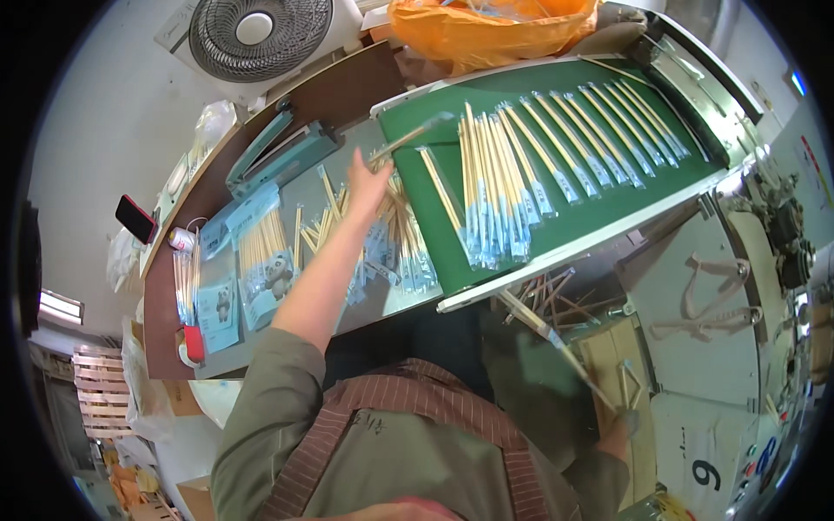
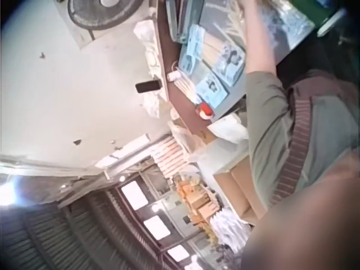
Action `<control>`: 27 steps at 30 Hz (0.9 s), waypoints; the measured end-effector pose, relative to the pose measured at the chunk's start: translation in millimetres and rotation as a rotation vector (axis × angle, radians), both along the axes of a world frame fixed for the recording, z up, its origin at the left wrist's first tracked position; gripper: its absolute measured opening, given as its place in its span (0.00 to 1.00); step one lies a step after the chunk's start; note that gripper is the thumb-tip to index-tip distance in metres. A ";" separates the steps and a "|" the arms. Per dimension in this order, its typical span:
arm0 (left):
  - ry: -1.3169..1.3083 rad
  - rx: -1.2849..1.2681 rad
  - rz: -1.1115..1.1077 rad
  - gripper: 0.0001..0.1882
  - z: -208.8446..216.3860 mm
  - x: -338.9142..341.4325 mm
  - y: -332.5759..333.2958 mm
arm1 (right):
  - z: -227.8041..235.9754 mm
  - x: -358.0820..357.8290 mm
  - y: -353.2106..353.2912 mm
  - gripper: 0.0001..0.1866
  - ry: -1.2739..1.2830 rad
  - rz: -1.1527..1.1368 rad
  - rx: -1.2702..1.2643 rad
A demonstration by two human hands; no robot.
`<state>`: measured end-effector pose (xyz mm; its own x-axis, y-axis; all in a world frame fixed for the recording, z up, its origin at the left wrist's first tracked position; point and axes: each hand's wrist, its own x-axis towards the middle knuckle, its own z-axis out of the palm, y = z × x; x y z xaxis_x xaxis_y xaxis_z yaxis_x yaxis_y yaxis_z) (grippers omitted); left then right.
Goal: Packaging wooden skewers into plastic bags and placing them into a cardboard box on a production line.
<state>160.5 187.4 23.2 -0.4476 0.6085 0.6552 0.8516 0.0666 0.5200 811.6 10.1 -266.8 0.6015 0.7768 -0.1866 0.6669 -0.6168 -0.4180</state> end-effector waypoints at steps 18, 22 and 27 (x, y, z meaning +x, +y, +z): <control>0.090 -0.469 -0.283 0.29 39.4 153.0 38.3 | 51.2 -105.9 215.0 0.16 0.692 -0.026 0.237; 0.027 -0.429 -0.161 0.28 35.2 198.5 104.5 | 189.7 -181.9 171.7 0.15 0.957 -0.045 0.661; -0.133 -0.375 -0.122 0.26 32.1 242.8 190.7 | 233.1 -204.7 140.0 0.09 1.084 0.180 0.894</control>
